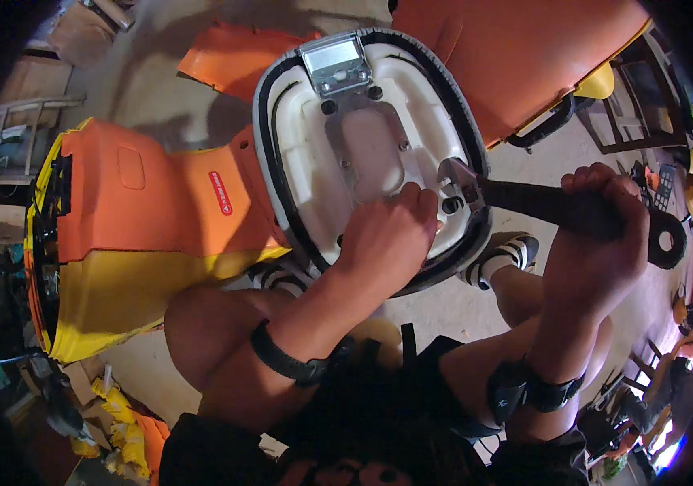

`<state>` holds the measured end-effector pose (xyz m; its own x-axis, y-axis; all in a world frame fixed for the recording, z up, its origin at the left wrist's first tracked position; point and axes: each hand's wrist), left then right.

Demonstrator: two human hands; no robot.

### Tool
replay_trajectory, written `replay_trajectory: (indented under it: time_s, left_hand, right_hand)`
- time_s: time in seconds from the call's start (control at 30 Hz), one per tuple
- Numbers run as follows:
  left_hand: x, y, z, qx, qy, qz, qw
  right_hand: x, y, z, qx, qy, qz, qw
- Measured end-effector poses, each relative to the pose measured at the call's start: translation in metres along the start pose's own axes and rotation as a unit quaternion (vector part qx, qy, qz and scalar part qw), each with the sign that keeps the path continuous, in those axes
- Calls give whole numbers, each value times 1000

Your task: Replacing or repairing components on a scooter seat assembly using an adjustable wrench.

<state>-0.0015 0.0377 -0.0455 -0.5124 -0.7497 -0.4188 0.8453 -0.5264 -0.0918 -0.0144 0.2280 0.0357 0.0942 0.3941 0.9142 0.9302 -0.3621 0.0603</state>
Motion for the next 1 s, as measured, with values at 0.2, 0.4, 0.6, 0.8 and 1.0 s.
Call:
replay_trajectory:
  time_s: [0.2,0.4,0.6,0.8,1.0]
  left_hand:
    - [1,-8,4,-79,131,74,986]
    - [14,-11,13,-167,366,213,891]
    - [37,-16,21,-138,342,274,888]
    - [47,-10,30,26,-46,225,973]
    - [60,-8,21,43,-89,205,974]
  right_hand:
    - [-1,-1,1,-3,-2,-5,1000]
    - [-1,0,-3,-26,-16,-21,999]
    - [0,0,-4,-34,-26,-19,999]
    - [2,1,-2,-48,-43,-30,997]
    - [3,1,-1,-58,-38,-42,997]
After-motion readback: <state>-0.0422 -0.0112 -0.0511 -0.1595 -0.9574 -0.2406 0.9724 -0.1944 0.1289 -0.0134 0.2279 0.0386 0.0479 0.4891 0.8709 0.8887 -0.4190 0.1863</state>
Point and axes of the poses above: each hand's wrist, its own y-axis away from the middle knuckle, its own z-axis out of the back of the hand, x = y × z, and after that the axes turned 8 degrees about -z, right-handed
